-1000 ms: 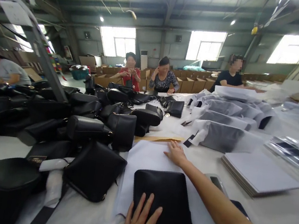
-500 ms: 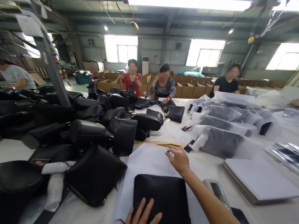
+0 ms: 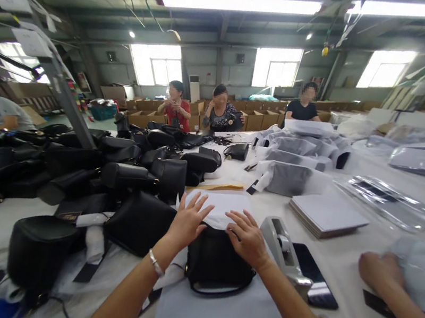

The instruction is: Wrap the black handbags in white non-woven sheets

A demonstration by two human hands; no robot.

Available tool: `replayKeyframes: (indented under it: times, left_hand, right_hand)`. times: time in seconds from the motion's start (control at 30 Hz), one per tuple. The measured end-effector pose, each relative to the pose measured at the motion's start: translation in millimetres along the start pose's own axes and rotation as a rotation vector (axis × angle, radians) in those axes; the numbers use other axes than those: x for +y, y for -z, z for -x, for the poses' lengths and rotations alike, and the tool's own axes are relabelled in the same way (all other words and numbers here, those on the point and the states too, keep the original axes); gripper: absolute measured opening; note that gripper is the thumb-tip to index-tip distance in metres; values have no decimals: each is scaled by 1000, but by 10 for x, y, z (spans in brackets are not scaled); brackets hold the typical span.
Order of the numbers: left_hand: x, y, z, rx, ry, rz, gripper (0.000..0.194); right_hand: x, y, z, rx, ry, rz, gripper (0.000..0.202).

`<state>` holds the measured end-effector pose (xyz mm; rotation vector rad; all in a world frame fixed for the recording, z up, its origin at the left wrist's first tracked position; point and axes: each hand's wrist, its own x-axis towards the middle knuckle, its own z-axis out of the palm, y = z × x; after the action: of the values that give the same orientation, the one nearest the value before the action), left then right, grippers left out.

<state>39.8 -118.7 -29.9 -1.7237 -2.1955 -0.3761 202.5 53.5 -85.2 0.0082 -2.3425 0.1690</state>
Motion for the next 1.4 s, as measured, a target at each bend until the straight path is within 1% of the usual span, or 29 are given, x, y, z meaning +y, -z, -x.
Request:
replayKeyframes:
  times: [0.07, 0.1, 0.23, 0.27, 0.3, 0.37, 0.43, 0.5, 0.57, 0.6, 0.73, 0.83, 0.93, 1.03, 1.13, 1.2, 1.27, 1.33, 1.4]
  left_hand:
    - [-11, -72, -31, -84, -55, 29, 32]
    - [6, -113, -8, -102, -68, 39, 28]
    - [178, -236, 208, -70, -54, 25, 27]
    - [229, -255, 264, -62, -49, 15, 25]
    - [273, -269, 312, -55, -49, 7, 24]
    - [326, -284, 384, -45, -61, -1, 24]
    - [324, -282, 425, -36, -84, 3, 26]
    - [275, -272, 449, -24, -103, 9, 33]
    - [212, -273, 472, -7, -122, 17, 46]
    - [185, -283, 488, -1, -132, 22, 48]
    - [169, -385, 601, 11, -144, 38, 39]
    - [229, -463, 721, 39, -129, 39, 36]
    - [290, -474, 813, 65, -109, 48, 29]
    - [334, -427, 801, 81, -77, 60, 24]
    - [383, -401, 680, 105, -22, 66, 32]
    - [433, -437, 603, 82, 29, 74, 45]
    - [498, -515, 587, 17, 76, 88, 55]
    - [567, -608, 649, -49, 109, 97, 55]
    - [624, -679, 762, -75, 123, 101, 54]
  right_hand:
    - [-55, 52, 66, -37, 15, 12, 17]
    - [-77, 83, 84, -52, 15, 24, 21]
    - [-139, 177, 79, -111, -21, 121, 57]
    - [-145, 180, 74, -127, -17, 147, 61]
    - [-145, 173, 74, -139, -5, 169, 60]
    - [-128, 134, 99, -140, 43, 194, 47]
    - [-92, 80, 161, -126, 87, 194, 33]
    - [-46, 33, 250, -114, 104, 180, 30]
    - [1, 3, 349, -117, 103, 165, 34]
    - [22, -5, 396, -121, 101, 161, 36]
    - [79, -10, 543, -132, 93, 165, 45]
    - [92, -7, 625, -148, 93, 170, 49]
    - [95, -17, 708, -163, 112, 170, 51]
    - [104, -32, 774, -185, 121, 160, 54]
    - [115, -35, 789, -226, 109, 139, 60]
    - [115, -22, 775, -258, 84, 121, 62]
    - [100, 12, 763, -291, 35, 104, 63]
    - [55, 81, 779, -333, -25, 89, 62]
    - [-39, 201, 840, -365, -74, 67, 58]
